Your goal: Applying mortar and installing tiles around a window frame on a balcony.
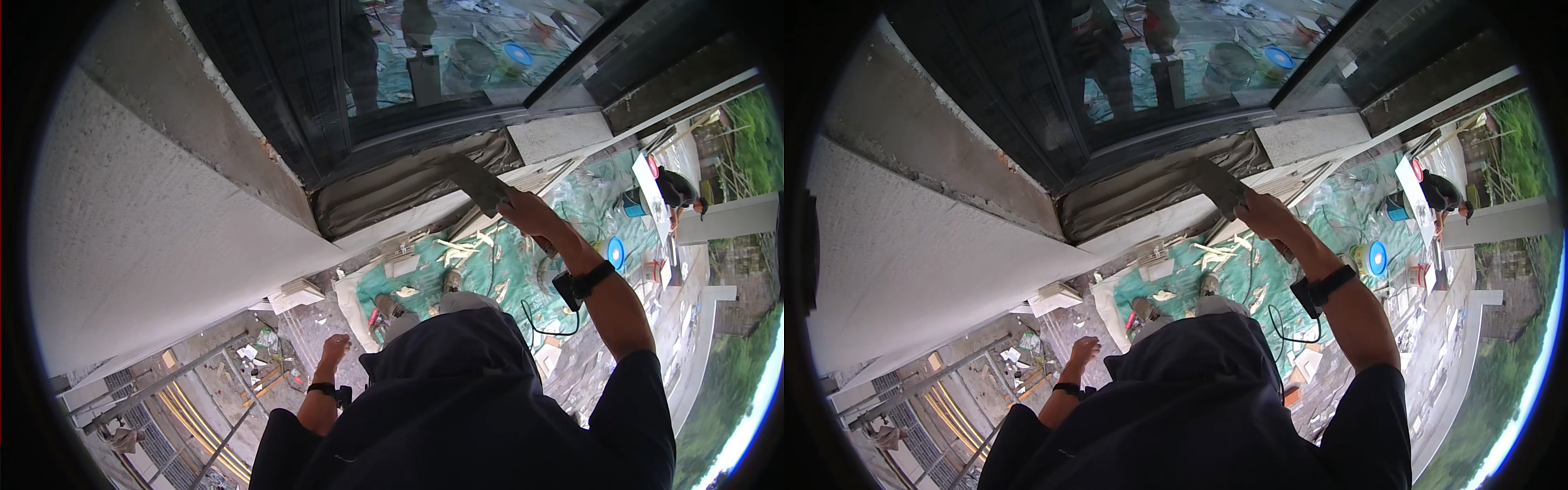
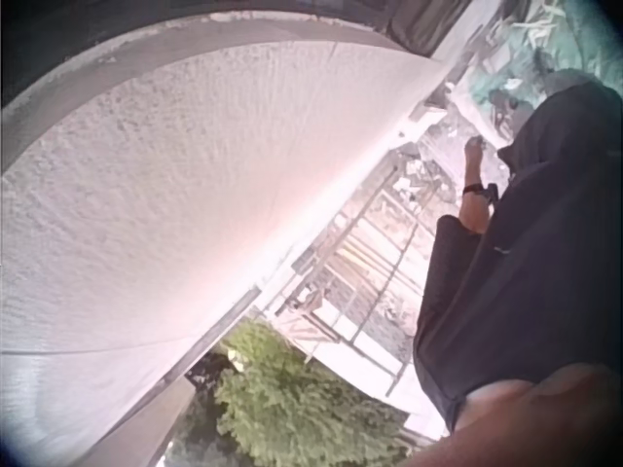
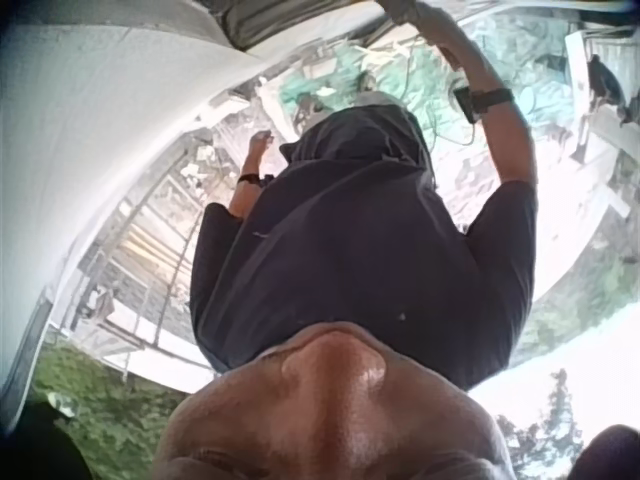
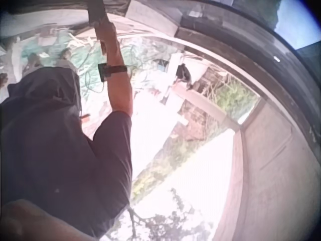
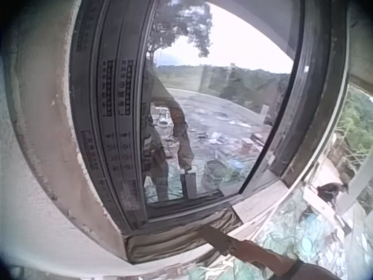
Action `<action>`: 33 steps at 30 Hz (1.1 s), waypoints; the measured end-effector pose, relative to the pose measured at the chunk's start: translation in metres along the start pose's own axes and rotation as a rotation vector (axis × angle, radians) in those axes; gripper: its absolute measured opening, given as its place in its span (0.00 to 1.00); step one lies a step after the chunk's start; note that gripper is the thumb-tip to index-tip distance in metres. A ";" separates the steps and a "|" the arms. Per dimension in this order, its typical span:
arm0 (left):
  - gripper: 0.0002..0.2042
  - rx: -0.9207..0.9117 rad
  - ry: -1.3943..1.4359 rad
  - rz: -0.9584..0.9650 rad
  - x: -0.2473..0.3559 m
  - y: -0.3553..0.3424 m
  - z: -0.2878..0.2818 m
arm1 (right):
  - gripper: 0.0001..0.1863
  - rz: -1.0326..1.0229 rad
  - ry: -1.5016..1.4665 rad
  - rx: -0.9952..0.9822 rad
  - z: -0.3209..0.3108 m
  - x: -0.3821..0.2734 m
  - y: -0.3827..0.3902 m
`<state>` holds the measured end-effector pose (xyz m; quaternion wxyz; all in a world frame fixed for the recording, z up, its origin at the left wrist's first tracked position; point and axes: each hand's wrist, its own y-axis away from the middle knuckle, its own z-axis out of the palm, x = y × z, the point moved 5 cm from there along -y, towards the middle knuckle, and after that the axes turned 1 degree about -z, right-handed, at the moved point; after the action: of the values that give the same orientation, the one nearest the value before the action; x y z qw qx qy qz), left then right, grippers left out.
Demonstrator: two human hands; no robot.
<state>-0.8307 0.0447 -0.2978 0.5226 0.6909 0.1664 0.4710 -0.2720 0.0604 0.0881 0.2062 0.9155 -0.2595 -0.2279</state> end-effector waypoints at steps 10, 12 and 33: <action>0.09 0.046 0.064 0.057 0.036 0.004 0.010 | 0.14 -0.205 0.549 0.264 -0.021 0.045 0.000; 0.10 0.053 0.069 0.036 0.029 0.004 0.014 | 0.13 -0.154 0.583 0.300 -0.036 0.063 -0.006; 0.14 0.303 -0.136 0.155 0.077 0.060 0.202 | 0.23 -0.168 -0.674 -0.317 -0.025 0.225 -0.040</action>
<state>-0.6411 -0.0371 -0.2105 0.3848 0.8027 0.1461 0.4315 -0.0724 -0.0298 0.0182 0.2290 0.7640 -0.1981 -0.5698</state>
